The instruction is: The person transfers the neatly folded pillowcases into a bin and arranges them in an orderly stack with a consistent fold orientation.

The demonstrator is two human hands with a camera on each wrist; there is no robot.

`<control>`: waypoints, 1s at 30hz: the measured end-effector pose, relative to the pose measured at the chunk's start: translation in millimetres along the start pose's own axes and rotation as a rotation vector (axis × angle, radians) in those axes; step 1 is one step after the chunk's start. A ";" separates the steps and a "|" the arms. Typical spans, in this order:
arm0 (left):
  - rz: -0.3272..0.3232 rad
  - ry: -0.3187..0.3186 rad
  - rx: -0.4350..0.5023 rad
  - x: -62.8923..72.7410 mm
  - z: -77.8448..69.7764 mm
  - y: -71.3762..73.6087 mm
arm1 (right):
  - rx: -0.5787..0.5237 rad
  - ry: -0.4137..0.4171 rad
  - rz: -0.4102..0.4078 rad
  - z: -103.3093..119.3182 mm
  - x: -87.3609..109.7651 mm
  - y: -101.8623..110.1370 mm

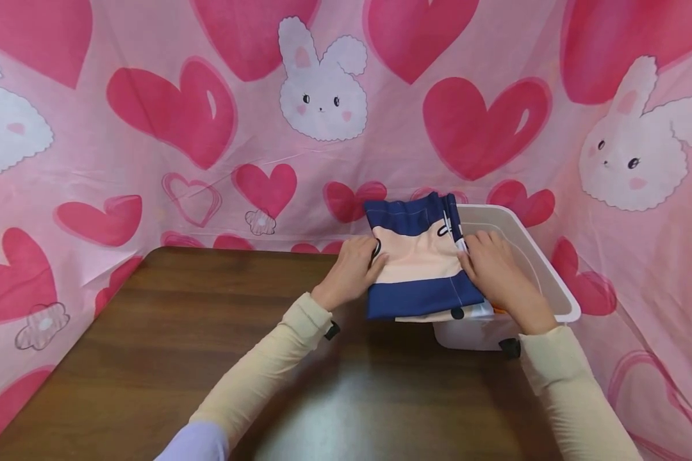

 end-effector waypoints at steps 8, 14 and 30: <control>0.024 -0.003 -0.019 -15.5 -10.7 -3.1 | 0.041 0.008 -0.024 -14.2 3.0 5.7; 0.076 0.018 -0.066 -30.5 -17.7 -7.3 | 0.060 -0.003 -0.030 -25.6 3.6 12.3; 0.133 0.000 -0.110 -69.5 -47.5 -21.4 | 0.078 -0.056 -0.045 -69.0 8.6 27.6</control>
Point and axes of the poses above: each hand's wrist, its own x-axis away from the middle knuckle, its own y-axis out of the back of the hand, z = x × y, the point moved 3 cm from there along -x, towards the middle knuckle
